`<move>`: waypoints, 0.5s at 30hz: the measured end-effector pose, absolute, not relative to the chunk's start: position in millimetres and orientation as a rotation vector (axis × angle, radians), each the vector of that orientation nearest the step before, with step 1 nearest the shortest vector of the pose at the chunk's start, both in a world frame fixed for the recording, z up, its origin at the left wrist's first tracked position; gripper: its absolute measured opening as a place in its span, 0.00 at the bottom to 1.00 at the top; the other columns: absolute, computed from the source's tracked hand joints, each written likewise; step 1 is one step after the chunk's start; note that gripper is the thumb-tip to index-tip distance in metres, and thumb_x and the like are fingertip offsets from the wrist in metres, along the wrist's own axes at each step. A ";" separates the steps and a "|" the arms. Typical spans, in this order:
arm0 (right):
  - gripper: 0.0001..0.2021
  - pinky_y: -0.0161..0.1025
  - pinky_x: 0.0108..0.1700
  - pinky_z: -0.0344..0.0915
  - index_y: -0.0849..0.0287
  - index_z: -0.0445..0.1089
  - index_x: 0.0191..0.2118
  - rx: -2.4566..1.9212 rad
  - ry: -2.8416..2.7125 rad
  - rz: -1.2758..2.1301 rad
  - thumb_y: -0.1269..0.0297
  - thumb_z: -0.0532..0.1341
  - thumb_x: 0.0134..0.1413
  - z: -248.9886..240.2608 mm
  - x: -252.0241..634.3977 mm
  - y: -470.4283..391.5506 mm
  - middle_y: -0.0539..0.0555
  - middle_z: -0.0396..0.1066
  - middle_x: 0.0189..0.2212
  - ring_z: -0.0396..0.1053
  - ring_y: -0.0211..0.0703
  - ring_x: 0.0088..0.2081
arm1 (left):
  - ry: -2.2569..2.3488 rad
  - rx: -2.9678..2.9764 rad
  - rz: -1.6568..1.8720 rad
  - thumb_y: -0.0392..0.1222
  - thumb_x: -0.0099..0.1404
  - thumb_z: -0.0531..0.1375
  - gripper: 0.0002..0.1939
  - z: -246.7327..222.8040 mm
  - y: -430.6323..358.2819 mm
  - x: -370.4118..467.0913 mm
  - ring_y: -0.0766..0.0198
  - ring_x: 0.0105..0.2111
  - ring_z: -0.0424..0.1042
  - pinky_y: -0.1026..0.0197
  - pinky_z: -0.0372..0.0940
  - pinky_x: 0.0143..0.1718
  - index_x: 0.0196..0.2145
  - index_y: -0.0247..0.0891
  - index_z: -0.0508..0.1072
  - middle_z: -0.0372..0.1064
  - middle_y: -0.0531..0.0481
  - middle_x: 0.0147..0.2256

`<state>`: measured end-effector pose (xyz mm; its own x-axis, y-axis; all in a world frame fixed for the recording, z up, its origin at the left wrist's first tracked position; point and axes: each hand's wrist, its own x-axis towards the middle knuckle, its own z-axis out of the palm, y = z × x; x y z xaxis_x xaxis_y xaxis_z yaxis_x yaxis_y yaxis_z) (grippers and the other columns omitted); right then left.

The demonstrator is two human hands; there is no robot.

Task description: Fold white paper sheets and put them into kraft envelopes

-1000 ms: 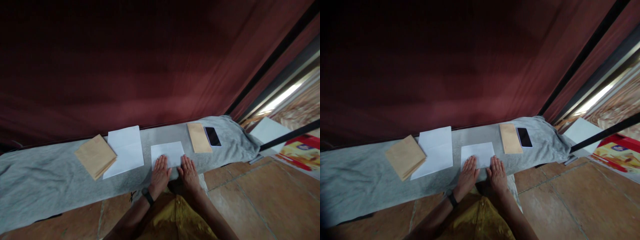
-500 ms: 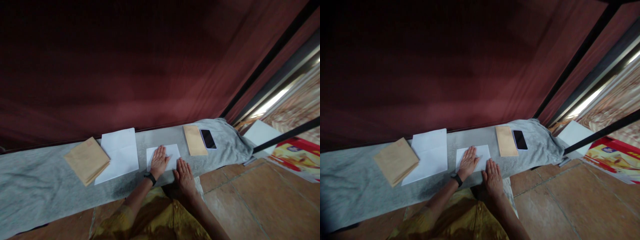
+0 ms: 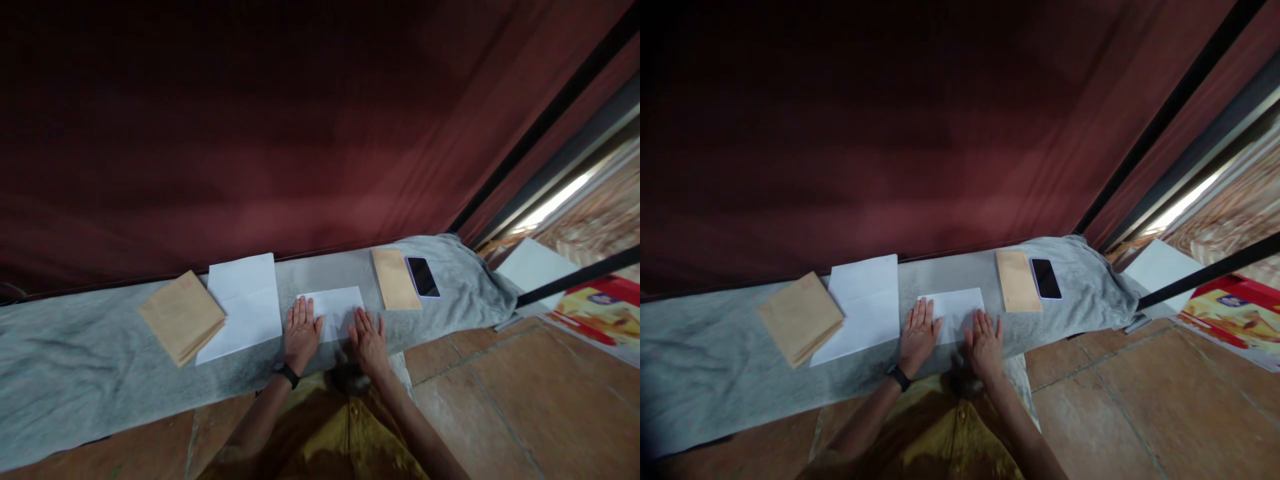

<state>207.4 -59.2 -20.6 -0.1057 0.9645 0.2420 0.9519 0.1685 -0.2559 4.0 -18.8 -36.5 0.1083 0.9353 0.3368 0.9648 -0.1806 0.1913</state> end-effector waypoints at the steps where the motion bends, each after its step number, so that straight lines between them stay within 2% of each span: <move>1: 0.26 0.61 0.69 0.44 0.62 0.58 0.68 -1.784 -2.126 0.085 0.57 0.43 0.72 -17.1 201.3 -49.2 0.63 0.59 0.67 0.55 0.55 0.68 | -1.967 -2.285 -0.589 0.51 0.74 0.46 0.33 -35.6 -19.1 4.6 0.48 0.70 0.46 0.40 0.50 0.67 0.70 0.33 0.51 0.48 0.37 0.69; 5: 0.26 0.54 0.69 0.47 0.60 0.57 0.69 -1.649 -2.227 0.156 0.57 0.42 0.73 -11.0 171.8 -10.0 0.58 0.55 0.69 0.53 0.51 0.69 | -1.962 -2.315 -0.592 0.50 0.74 0.46 0.33 -32.6 -18.7 5.3 0.47 0.70 0.46 0.38 0.50 0.67 0.70 0.30 0.51 0.47 0.34 0.69; 10: 0.24 0.58 0.69 0.44 0.58 0.58 0.68 -1.663 -2.293 0.112 0.57 0.45 0.72 -25.4 154.1 10.6 0.58 0.55 0.68 0.53 0.52 0.69 | -1.948 -2.290 -0.592 0.50 0.74 0.46 0.32 -32.7 -19.6 4.3 0.49 0.70 0.48 0.40 0.52 0.67 0.69 0.32 0.52 0.50 0.36 0.69; 15: 0.26 0.56 0.68 0.46 0.62 0.56 0.69 -1.716 -2.200 -0.020 0.56 0.46 0.72 -40.8 168.7 11.7 0.61 0.55 0.68 0.53 0.54 0.68 | -1.984 -2.281 -0.530 0.50 0.73 0.46 0.32 -31.6 -19.7 6.4 0.48 0.70 0.48 0.41 0.51 0.67 0.69 0.28 0.53 0.51 0.34 0.68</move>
